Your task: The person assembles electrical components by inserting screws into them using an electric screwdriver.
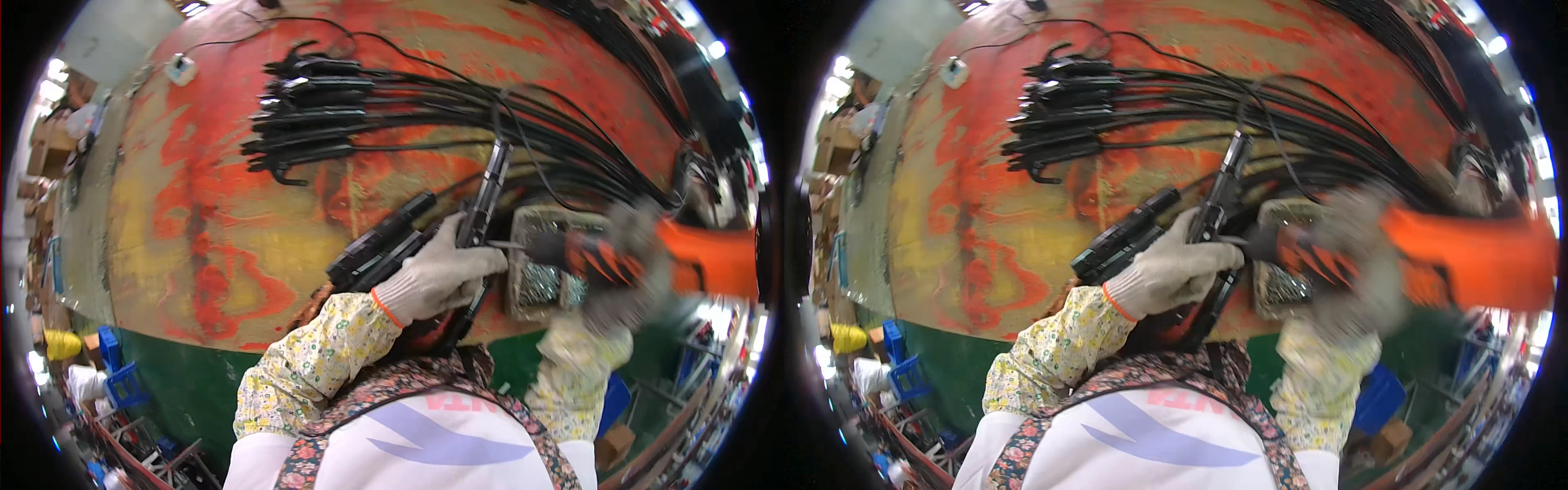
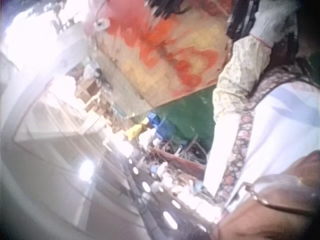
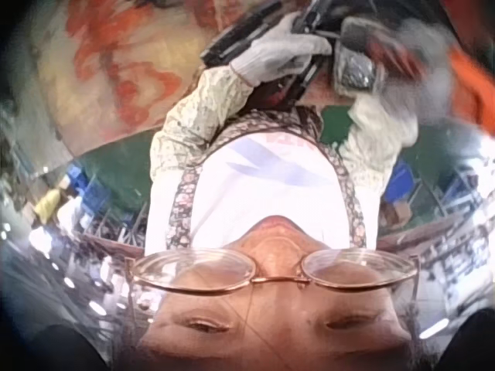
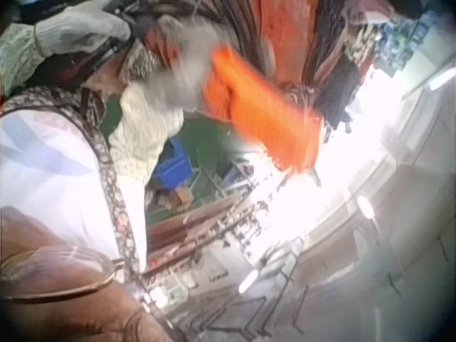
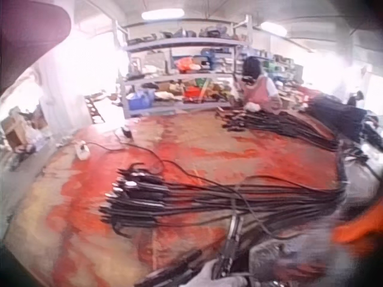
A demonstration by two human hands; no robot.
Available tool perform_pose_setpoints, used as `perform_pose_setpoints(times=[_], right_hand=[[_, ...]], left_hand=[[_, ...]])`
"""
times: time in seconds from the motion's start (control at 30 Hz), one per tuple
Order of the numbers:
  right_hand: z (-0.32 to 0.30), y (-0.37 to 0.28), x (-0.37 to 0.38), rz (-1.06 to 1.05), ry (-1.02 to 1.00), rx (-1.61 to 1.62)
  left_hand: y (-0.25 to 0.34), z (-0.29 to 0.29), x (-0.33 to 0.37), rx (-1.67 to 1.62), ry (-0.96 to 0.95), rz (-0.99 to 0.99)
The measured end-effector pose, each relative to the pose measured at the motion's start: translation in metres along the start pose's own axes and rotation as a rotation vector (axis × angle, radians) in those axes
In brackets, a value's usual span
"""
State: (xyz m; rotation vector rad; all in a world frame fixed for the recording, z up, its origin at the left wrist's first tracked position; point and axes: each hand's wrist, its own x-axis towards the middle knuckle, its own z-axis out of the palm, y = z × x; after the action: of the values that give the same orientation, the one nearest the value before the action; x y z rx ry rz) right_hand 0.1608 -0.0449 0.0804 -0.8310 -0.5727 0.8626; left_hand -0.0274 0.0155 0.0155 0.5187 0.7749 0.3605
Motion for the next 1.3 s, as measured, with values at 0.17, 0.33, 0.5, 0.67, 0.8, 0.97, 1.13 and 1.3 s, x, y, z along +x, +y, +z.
perform_pose_setpoints(times=[0.17, 0.33, 0.5, 0.67, 0.8, 0.97, 1.13, 1.3], right_hand=[[-0.097, -0.062, 0.005, -0.326, -0.241, -0.453], [-0.161, -0.047, 0.020, -0.269, -0.476, -1.151], [-0.170, -0.003, 0.040, -0.505, -0.792, -1.743], [-0.159, 0.010, 0.031, -0.569, -0.843, -1.915], [-0.181, -0.003, -0.002, -0.645, -0.632, -1.885], [-0.182, -0.007, -0.039, -0.455, -0.197, -1.231], [-0.083, 0.042, -0.045, -0.214, -0.537, -0.901], [0.035, 0.104, -0.047, 0.609, -0.377, -0.108]], left_hand=[[0.086, -0.050, -0.067, 0.587, 0.251, 0.180], [0.167, -0.180, -0.081, 1.522, 0.601, 0.647], [0.207, -0.166, -0.032, 1.973, 0.874, 0.731], [0.208, -0.173, -0.017, 2.233, 1.136, 0.782], [0.129, -0.135, -0.054, 1.781, 0.397, 1.041], [0.024, -0.096, -0.117, 1.981, 0.162, 0.234], [0.009, -0.102, -0.132, 2.312, 0.339, 0.474], [0.038, -0.147, -0.127, 2.508, 0.552, 0.369]])
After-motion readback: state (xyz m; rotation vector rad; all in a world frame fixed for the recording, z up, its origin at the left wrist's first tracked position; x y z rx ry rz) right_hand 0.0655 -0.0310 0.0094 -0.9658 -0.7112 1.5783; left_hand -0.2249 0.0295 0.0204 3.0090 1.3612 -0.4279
